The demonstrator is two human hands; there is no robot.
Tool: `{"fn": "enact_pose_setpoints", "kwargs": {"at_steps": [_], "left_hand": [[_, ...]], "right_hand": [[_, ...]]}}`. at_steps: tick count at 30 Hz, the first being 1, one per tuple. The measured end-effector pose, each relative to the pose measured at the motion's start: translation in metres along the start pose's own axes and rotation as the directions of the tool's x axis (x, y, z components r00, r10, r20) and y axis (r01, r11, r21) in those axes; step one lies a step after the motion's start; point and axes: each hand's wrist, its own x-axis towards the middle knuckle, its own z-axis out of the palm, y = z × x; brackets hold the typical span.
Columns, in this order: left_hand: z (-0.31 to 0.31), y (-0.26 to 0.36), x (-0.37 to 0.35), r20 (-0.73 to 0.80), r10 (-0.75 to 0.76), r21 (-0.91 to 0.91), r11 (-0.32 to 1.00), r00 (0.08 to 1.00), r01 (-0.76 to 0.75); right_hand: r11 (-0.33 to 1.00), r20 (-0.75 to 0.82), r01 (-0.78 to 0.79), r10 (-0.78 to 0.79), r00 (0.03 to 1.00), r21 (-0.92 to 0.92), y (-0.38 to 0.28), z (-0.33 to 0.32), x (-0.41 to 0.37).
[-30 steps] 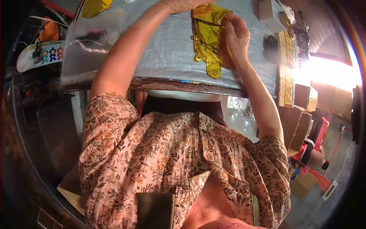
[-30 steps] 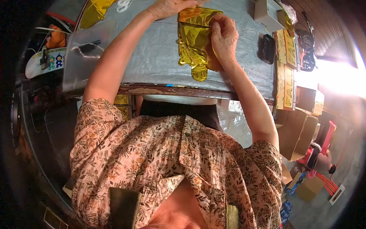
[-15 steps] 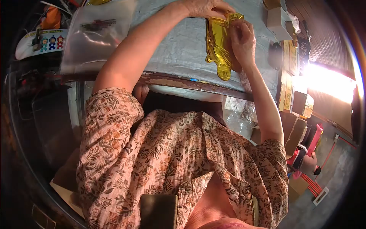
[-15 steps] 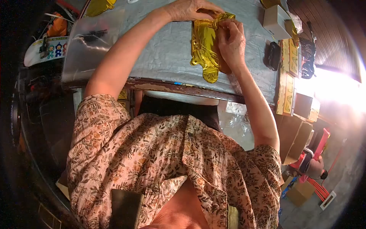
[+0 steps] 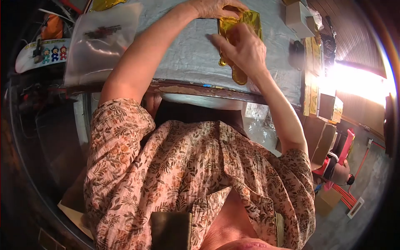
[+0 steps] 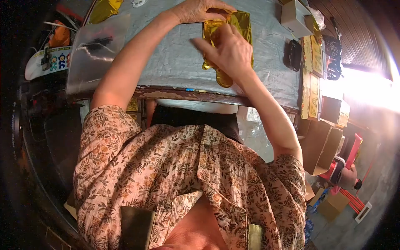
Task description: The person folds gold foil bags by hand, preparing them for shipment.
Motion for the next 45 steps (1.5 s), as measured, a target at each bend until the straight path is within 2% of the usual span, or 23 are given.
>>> {"fn": "enact_pose_setpoints", "kwargs": {"at_steps": [1, 2, 6, 9, 10, 11, 12, 13, 15, 18, 22, 24, 25, 27, 31, 33, 36, 39, 43, 45], "left_hand": [[0.000, 0.000, 0.000, 0.003, 0.001, -0.001, 1.000, 1.000, -0.001], [-0.001, -0.001, 0.000, -0.010, 0.004, -0.002, 1.000, 1.000, -0.004], [0.000, -0.007, 0.001, -0.029, -0.046, -0.012, 0.999, 0.999, 0.046], [0.005, -0.019, 0.002, -0.084, -0.024, -0.007, 1.000, 0.996, 0.024], [0.013, -0.030, 0.008, -0.089, -0.025, -0.009, 1.000, 0.996, 0.024], [0.029, -0.057, 0.017, -0.091, -0.093, 0.017, 0.995, 0.991, 0.095], [0.031, -0.058, 0.019, -0.096, -0.163, 0.042, 0.985, 0.982, 0.168], [0.030, -0.061, 0.016, -0.101, -0.166, 0.040, 0.985, 0.981, 0.170], [0.009, -0.026, 0.003, -0.120, -0.014, -0.031, 0.999, 0.993, 0.010], [0.007, -0.021, 0.003, -0.089, -0.045, -0.011, 0.999, 0.995, 0.044], [0.004, -0.011, 0.006, -0.063, -0.048, 0.012, 0.999, 0.997, 0.049], [0.004, 0.016, 0.007, -0.067, -0.271, 0.334, 0.901, 0.960, 0.277], [0.004, 0.008, 0.007, -0.064, -0.269, 0.336, 0.901, 0.961, 0.275], [0.004, -0.016, 0.004, -0.113, -0.032, -0.018, 0.999, 0.993, 0.030], [-0.006, -0.006, 0.000, -0.189, -0.050, -0.035, 0.998, 0.981, 0.044], [-0.015, 0.026, -0.016, -0.242, -0.087, 0.133, 0.984, 0.966, 0.122], [-0.014, 0.025, -0.039, -0.138, -0.117, 0.057, 0.990, 0.983, 0.126], [-0.002, 0.017, -0.047, -0.131, -0.130, 0.165, 0.975, 0.983, 0.151], [0.013, 0.013, -0.049, -0.145, -0.123, 0.137, 0.980, 0.982, 0.143], [0.017, 0.011, -0.047, -0.163, -0.087, 0.158, 0.981, 0.983, 0.113]], "right_hand": [[0.996, -0.050, 0.062, -0.065, 0.997, -0.069, 0.003, 0.013, 0.002], [0.996, -0.049, 0.060, -0.064, 0.997, -0.069, 0.000, 0.016, 0.003], [0.998, -0.008, -0.013, 0.012, 1.000, -0.069, -0.003, 0.020, 0.008], [0.995, 0.048, -0.076, 0.079, 0.996, -0.060, -0.003, 0.015, 0.012], [0.997, 0.059, -0.069, 0.071, 0.996, -0.029, 0.000, 0.016, 0.013], [0.998, 0.071, -0.062, 0.062, 0.996, 0.001, 0.003, 0.015, 0.013], [0.998, 0.075, -0.059, 0.059, 0.995, -0.001, 0.004, 0.014, 0.014], [0.994, 0.094, -0.102, 0.099, 0.991, 0.031, 0.003, 0.011, 0.015], [0.977, 0.128, -0.174, 0.158, 0.979, 0.124, 0.004, 0.008, 0.017], [0.964, 0.086, -0.176, 0.161, 0.983, 0.200, 0.013, 0.009, 0.018], [0.927, 0.113, -0.214, 0.188, 0.976, 0.309, 0.023, 0.008, 0.022], [0.880, 0.207, -0.307, 0.245, 0.947, 0.362, 0.019, 0.001, 0.025], [0.880, 0.204, -0.307, 0.247, 0.947, 0.363, 0.019, 0.000, 0.026], [0.868, 0.253, -0.347, 0.268, 0.930, 0.355, 0.021, -0.001, 0.029], [0.873, 0.263, -0.327, 0.242, 0.934, 0.361, 0.024, 0.002, 0.031], [0.887, 0.273, -0.322, 0.237, 0.933, 0.330, 0.027, 0.005, 0.032], [0.885, 0.273, -0.348, 0.268, 0.924, 0.308, 0.026, 0.006, 0.030], [0.908, 0.232, -0.304, 0.242, 0.942, 0.288, 0.033, 0.011, 0.031], [0.918, 0.247, -0.298, 0.235, 0.940, 0.261, 0.034, 0.012, 0.029], [0.932, 0.201, -0.254, 0.205, 0.958, 0.259, 0.032, 0.013, 0.028]]}}
